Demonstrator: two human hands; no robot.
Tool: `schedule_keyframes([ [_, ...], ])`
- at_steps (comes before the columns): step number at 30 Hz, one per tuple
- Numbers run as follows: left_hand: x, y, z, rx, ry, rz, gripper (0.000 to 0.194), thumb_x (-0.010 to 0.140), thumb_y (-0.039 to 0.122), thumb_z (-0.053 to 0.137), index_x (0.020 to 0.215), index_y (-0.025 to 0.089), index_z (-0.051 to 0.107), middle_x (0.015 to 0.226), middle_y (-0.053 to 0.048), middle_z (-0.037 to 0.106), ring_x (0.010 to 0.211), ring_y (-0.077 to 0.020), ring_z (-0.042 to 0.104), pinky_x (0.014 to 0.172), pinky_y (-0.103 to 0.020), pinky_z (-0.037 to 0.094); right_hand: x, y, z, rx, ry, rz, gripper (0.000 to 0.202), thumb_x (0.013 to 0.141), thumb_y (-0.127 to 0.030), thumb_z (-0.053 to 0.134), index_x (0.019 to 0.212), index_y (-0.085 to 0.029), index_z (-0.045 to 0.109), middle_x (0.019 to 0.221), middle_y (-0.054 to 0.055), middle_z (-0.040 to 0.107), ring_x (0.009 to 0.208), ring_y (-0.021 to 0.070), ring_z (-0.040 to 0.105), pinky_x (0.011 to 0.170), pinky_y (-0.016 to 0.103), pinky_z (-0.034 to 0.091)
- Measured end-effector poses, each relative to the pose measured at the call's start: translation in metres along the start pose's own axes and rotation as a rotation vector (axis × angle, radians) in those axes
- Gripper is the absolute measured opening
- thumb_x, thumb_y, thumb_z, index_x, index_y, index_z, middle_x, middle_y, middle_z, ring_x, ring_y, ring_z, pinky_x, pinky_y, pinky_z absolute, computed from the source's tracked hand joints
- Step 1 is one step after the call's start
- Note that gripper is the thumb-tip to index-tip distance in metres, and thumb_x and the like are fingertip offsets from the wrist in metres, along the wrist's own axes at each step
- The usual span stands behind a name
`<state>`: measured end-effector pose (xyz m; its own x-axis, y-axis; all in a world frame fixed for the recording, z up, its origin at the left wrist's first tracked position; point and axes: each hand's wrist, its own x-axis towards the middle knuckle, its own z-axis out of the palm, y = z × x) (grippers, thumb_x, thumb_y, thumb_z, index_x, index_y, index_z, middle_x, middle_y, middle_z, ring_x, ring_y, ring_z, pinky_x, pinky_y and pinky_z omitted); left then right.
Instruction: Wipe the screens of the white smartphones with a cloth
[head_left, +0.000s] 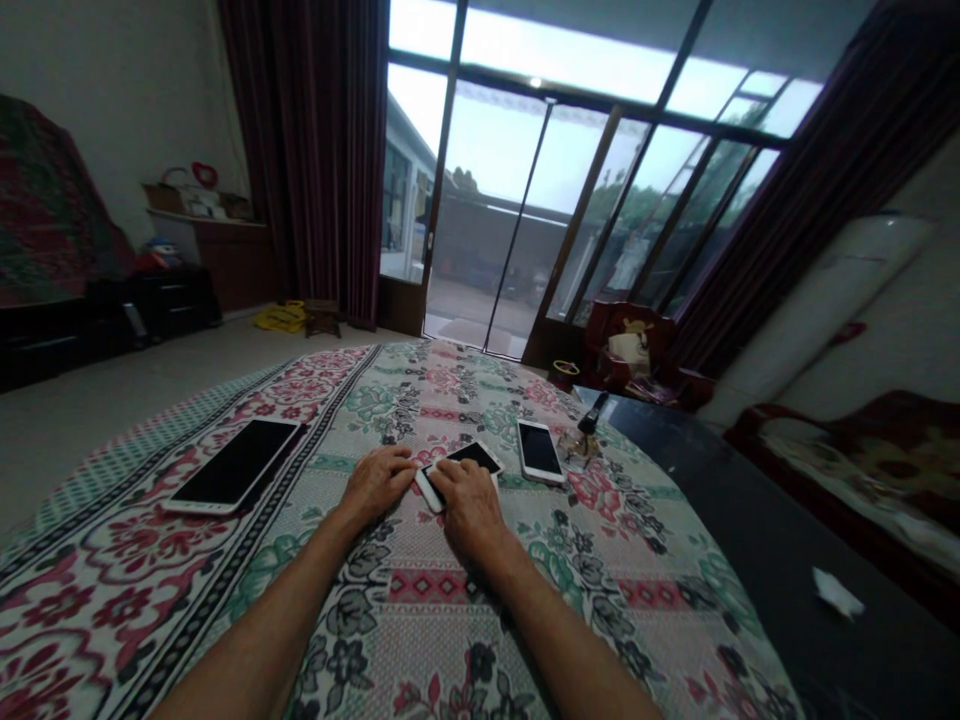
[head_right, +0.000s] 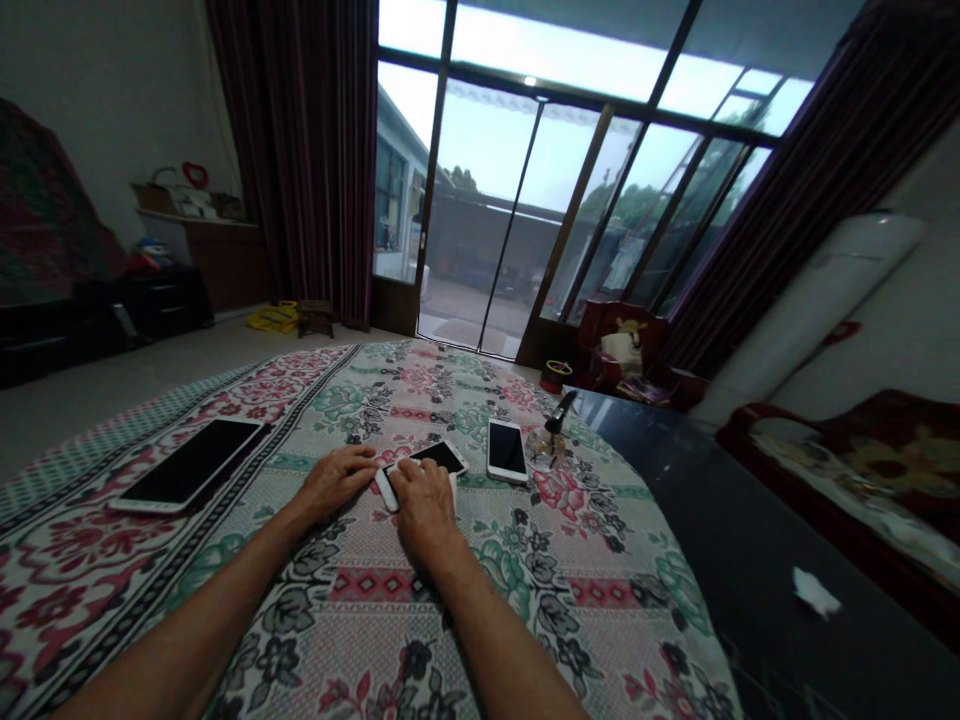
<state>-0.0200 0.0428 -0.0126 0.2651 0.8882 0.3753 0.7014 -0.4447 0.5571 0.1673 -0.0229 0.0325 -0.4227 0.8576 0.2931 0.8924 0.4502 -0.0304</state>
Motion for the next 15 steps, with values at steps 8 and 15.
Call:
schedule_keyframes([
  [8, 0.001, 0.0, -0.001, 0.029, -0.012, 0.022, 0.025, 0.084, 0.03, 0.054, 0.09, 0.027, 0.078, 0.114, -0.004, 0.07, 0.106, -0.0213, 0.064, 0.097, -0.033, 0.045, 0.009, 0.028, 0.001, -0.067, 0.038, 0.264, 0.032, 0.095, -0.019, 0.043, 0.116, -0.028, 0.065, 0.125, 0.007, 0.057, 0.107, 0.024, 0.048, 0.085, 0.034, 0.034],
  [15, 0.001, 0.002, -0.003, 0.053, -0.038, 0.007, 0.026, 0.084, 0.028, 0.053, 0.09, 0.025, 0.078, 0.115, -0.005, 0.07, 0.107, -0.0229, 0.063, 0.096, -0.035, 0.045, 0.015, 0.045, 0.001, -0.057, 0.022, 0.315, 0.033, 0.095, -0.014, 0.04, 0.112, -0.022, 0.068, 0.117, 0.006, 0.064, 0.104, 0.0219, 0.05, 0.085, 0.03, 0.035],
])
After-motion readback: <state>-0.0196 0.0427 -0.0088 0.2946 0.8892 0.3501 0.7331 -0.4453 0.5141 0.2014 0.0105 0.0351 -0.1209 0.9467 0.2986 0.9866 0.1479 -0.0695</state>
